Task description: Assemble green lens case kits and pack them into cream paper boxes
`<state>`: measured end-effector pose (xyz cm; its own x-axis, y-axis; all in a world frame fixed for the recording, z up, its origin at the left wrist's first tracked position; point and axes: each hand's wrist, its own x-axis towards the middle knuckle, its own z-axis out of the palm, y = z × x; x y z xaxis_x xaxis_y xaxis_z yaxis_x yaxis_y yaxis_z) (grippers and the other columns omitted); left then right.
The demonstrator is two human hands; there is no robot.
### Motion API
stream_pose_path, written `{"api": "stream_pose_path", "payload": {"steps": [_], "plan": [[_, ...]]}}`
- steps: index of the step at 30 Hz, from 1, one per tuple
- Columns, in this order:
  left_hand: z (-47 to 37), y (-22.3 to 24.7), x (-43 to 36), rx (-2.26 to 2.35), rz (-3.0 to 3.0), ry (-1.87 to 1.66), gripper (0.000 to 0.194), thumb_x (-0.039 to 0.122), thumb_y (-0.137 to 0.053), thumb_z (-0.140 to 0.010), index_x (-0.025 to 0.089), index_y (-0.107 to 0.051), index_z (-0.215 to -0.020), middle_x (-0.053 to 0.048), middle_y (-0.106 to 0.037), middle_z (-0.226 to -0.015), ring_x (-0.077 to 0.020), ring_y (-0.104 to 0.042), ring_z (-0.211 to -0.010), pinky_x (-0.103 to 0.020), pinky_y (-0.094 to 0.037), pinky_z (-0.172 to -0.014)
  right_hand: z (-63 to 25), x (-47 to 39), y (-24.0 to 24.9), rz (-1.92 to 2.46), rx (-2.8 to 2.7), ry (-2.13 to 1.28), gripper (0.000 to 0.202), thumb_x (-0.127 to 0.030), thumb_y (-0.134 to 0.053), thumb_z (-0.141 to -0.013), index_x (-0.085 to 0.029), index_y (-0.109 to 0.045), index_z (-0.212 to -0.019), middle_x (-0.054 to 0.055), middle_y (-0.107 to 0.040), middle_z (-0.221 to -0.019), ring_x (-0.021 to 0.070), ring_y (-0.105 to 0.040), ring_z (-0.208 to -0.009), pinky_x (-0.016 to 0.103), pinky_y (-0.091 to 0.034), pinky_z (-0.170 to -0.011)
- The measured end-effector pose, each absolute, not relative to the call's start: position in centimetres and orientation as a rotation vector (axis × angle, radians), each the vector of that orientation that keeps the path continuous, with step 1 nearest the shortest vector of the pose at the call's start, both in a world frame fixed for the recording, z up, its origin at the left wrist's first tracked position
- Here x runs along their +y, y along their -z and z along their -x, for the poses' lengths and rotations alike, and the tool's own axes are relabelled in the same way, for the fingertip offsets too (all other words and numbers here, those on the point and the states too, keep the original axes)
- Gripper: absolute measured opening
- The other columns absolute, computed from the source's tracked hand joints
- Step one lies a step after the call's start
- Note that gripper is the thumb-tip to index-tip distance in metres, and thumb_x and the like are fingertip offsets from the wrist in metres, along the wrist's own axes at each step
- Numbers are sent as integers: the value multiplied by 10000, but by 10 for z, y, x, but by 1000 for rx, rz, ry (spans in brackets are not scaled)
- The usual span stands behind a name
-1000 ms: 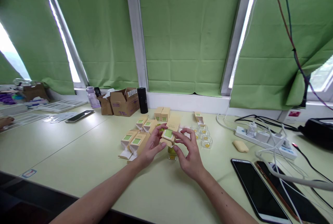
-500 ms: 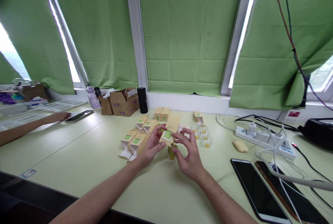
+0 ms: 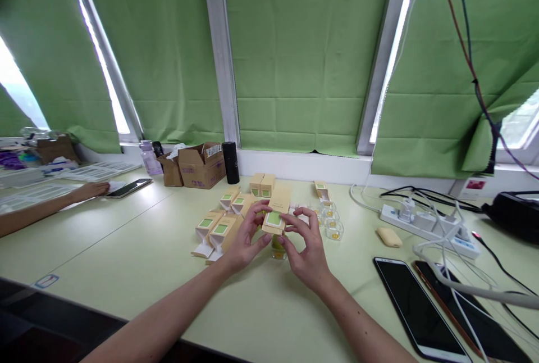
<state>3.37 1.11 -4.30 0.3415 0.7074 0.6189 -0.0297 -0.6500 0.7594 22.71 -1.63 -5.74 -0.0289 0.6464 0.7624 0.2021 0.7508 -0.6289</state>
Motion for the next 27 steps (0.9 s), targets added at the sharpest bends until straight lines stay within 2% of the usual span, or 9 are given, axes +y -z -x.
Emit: {"api": "stream_pose_path", "payload": {"steps": [10,17,27], "plan": [[-35,48,13,645,-1946,-1414,459,468,-728,-955,264,-563,-1331,-150,-378,-1565,-233,-674,-1084,-403,-526,-973,-227,-15,59,712,-1581,-406,344,-282,-648,-1013,-353,-690,-1347,90,-434,-1327,261,-629,-1222,470,-668,-1003],[-36,50,15,690,-1994,-1465,399,426,-717,-969,270,-585,-1312,-128,-413,-1482,-200,-644,-1041,-351,-495,-889,-228,-13,61,730,-1577,-421,310,-308,-632,-1029,-344,-697,-1329,86,-439,-1321,252,-659,-1201,466,-665,-1012],[-38,49,16,704,-1981,-1514,327,411,-720,-964,243,-599,-1217,-116,-448,-1392,-181,-613,-997,-340,-497,-856,-228,-13,62,738,-1575,-425,290,-322,-623,-1039,-357,-709,-1314,80,-451,-1300,240,-678,-1162,460,-666,-1010]]}}
